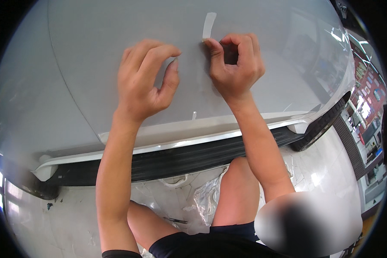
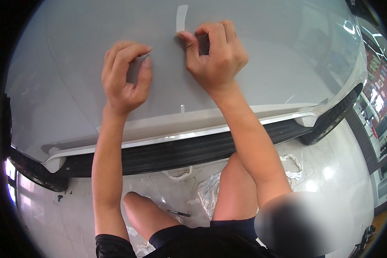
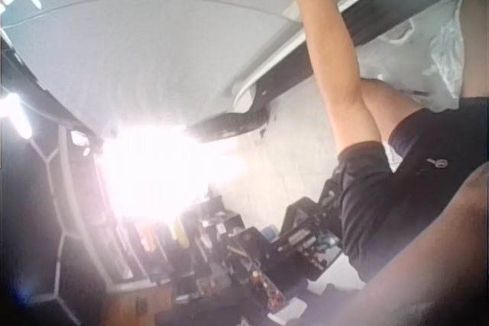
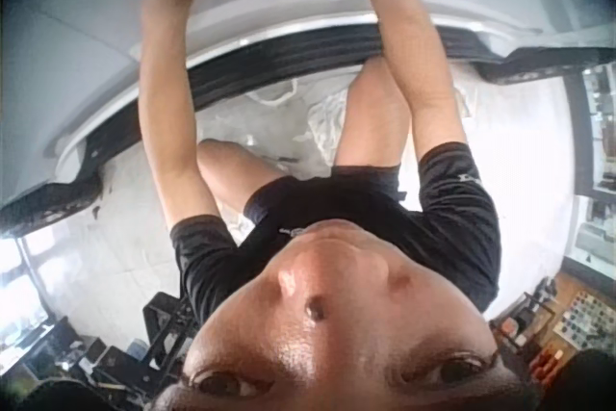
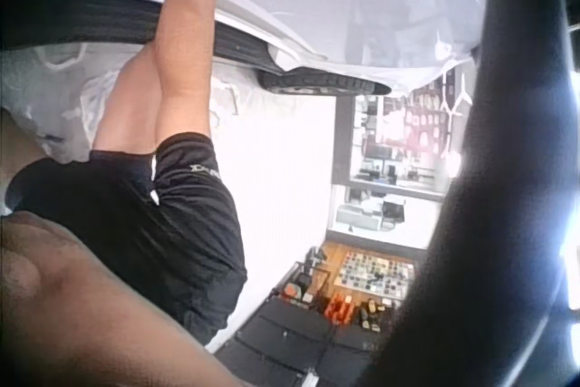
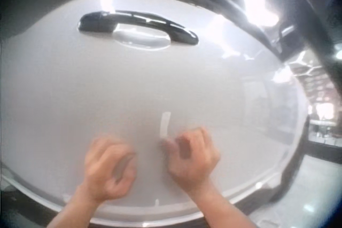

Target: The person kneels in front of a white car bumper and uses their hands to peel off small strips of white tape from the surface. The person removes several pieces of tape one by one and discards them.

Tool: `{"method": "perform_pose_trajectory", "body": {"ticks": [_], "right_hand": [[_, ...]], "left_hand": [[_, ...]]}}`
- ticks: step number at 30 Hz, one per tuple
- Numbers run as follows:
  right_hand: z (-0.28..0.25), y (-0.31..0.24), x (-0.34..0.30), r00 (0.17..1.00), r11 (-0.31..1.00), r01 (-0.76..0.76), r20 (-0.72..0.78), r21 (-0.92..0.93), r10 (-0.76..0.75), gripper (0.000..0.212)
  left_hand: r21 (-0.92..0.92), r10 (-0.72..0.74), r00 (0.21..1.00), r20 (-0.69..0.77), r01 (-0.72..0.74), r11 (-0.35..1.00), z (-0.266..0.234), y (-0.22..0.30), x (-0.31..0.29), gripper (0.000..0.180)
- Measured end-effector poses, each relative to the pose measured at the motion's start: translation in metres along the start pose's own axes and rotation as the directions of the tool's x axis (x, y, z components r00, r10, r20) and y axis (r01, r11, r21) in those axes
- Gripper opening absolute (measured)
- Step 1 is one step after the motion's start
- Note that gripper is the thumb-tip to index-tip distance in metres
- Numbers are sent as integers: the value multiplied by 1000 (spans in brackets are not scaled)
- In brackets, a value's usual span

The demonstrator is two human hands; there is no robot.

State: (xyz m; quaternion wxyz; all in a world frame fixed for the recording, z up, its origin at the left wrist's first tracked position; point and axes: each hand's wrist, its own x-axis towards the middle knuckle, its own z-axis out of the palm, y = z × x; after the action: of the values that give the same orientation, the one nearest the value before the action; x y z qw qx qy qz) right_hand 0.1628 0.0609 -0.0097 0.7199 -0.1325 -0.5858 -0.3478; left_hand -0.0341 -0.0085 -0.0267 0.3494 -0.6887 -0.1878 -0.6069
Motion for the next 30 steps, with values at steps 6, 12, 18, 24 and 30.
{"method": "perform_pose_trajectory", "body": {"ticks": [6, 12, 18, 24, 30], "right_hand": [[-1, -7, 5, 989, 987, -147, 21, -63, 148, 25], [-15, -9, 6, 985, 990, -106, 146, 93, 92, 24], [-7, -7, 3, 995, 997, -70, 74, 37, 67, 27], [8, -10, -2, 999, 997, -50, -15, -58, 49, 29], [-1, -11, -2, 977, 980, -192, 100, 58, 186, 27]], "left_hand": [[8, 17, 1000, 0, -17, 1000, -2, -3, -4, 25], [13, 51, 999, -13, -51, 999, -4, -7, -4, 25], [-11, 37, 999, -20, -37, 999, -2, -4, -2, 27], [1, 63, 997, -43, -63, 998, 3, -7, -5, 27], [-1, 51, 999, -6, -51, 999, -4, -7, -6, 24]]}}
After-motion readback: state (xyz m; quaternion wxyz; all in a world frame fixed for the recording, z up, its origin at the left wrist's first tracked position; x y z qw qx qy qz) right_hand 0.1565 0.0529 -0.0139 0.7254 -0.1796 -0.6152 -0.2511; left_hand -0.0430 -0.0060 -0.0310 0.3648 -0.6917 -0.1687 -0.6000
